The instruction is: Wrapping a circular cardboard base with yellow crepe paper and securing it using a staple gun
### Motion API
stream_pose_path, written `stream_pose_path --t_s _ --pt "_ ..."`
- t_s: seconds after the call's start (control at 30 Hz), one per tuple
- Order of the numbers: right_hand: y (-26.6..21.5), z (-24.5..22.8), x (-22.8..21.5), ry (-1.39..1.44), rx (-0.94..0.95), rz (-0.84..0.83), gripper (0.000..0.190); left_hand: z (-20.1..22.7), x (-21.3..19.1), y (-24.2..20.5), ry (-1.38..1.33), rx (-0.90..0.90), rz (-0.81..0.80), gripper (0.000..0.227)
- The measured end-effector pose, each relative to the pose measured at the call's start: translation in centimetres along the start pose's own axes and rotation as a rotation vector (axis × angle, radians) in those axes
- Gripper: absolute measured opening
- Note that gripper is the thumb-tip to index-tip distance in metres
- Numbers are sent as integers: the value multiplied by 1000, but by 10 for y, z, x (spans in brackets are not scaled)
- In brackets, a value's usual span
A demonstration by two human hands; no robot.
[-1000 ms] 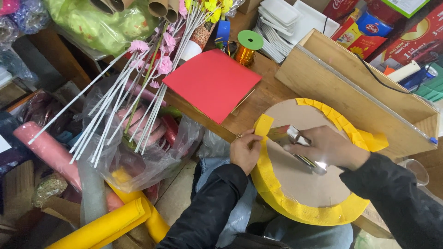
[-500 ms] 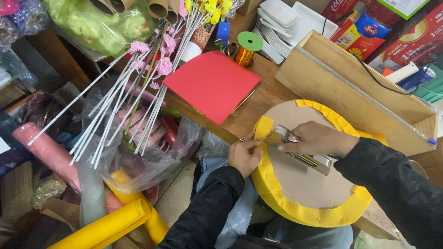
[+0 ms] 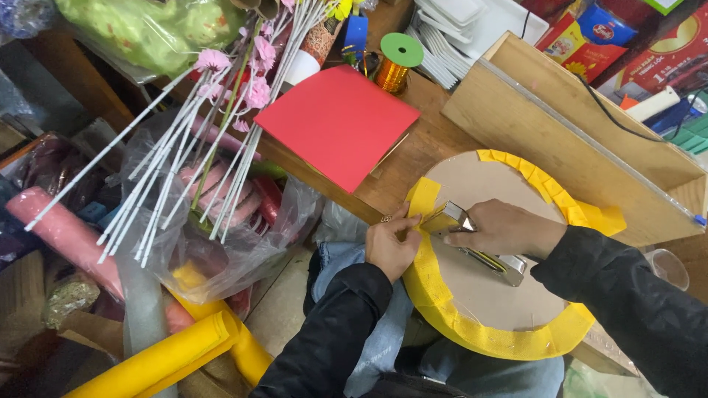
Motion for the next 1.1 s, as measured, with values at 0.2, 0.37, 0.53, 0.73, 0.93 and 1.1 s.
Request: stream_pose_path --t_s 0.2,0.37,0.53,0.73,0.93,1.1 --pt "-1 -4 2 -112 13 32 49 2 -1 -7 -37 -65 12 37" --pt "11 9 23 -119 88 142 62 -1 -4 -4 -8 -63 41 38" --pt "9 14 23 -84 106 248 70 -23 0 8 126 -33 57 36" --pt "-22 -5 24 -97 29 445 45 -27 8 9 162 -174 -14 48" --pt "-39 25 10 80 4 293 69 -54 -21 9 -7 -176 52 40" --pt "-146 86 2 537 -86 569 51 -85 -41 -11 88 -307 109 60"
Point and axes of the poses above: each hand's wrist, its own y-axis towards the middle knuckle, its own x-axis out of the palm, z = x × y, the point moved 4 cm from there along y, towards the middle knuckle, and after that the axes turned 12 degrees about z, right-handed, at the moved point
